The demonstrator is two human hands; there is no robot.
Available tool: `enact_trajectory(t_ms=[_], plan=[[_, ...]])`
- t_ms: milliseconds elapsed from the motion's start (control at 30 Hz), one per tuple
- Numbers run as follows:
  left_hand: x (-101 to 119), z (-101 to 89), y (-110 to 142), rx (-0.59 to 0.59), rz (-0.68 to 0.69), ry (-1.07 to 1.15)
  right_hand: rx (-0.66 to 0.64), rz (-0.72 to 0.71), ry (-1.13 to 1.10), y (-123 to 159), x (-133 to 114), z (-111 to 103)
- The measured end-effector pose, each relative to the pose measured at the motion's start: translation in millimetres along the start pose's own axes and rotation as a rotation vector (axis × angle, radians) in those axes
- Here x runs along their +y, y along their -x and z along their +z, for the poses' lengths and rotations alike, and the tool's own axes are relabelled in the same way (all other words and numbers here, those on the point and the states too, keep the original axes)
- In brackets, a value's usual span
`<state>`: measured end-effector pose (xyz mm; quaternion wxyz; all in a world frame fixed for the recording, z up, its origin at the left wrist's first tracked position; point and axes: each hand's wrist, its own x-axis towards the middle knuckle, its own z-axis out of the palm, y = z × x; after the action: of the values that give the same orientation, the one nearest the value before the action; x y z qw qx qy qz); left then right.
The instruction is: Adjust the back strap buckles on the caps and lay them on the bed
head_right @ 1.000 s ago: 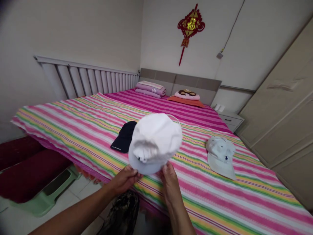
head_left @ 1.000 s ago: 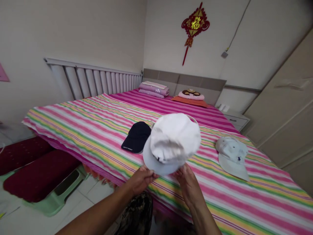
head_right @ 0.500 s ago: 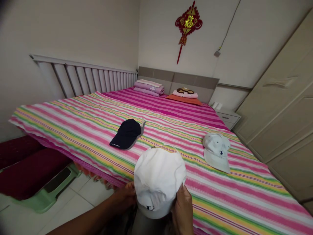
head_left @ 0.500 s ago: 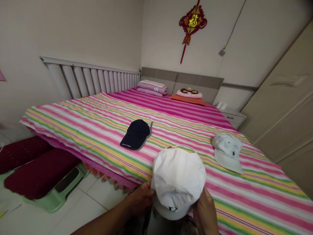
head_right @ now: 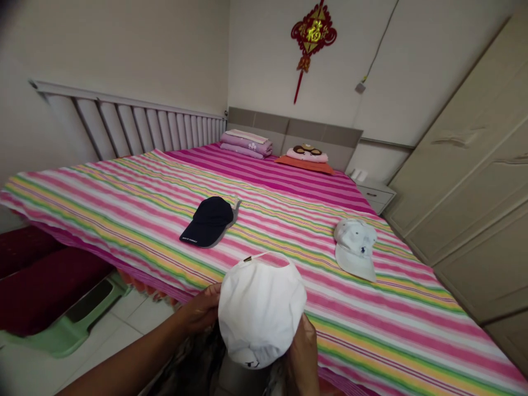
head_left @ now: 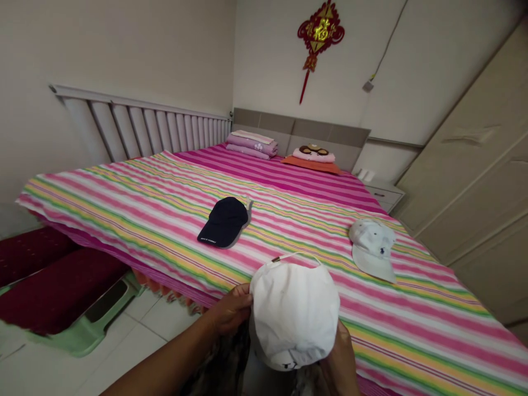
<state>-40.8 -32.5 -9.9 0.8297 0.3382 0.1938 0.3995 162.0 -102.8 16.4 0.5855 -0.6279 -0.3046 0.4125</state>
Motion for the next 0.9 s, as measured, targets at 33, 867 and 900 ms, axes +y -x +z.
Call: enact_trajectory(t_ms=[33, 867, 900], plan=[[1.7, 1.9, -0.2, 0.011, -0.001, -0.007, -0.011, 0.011, -0.019, 0.0, 1.7, -0.2], [32.1, 42.7, -4.7, -0.017, 0.033, -0.023, 0.006, 0.075, -0.156, 12.9, 24.7, -17.4], [33.0, 43.8, -4.8, -0.013, 0.025, -0.041, 0.011, 0.082, -0.158, 13.1, 25.9, -18.0]])
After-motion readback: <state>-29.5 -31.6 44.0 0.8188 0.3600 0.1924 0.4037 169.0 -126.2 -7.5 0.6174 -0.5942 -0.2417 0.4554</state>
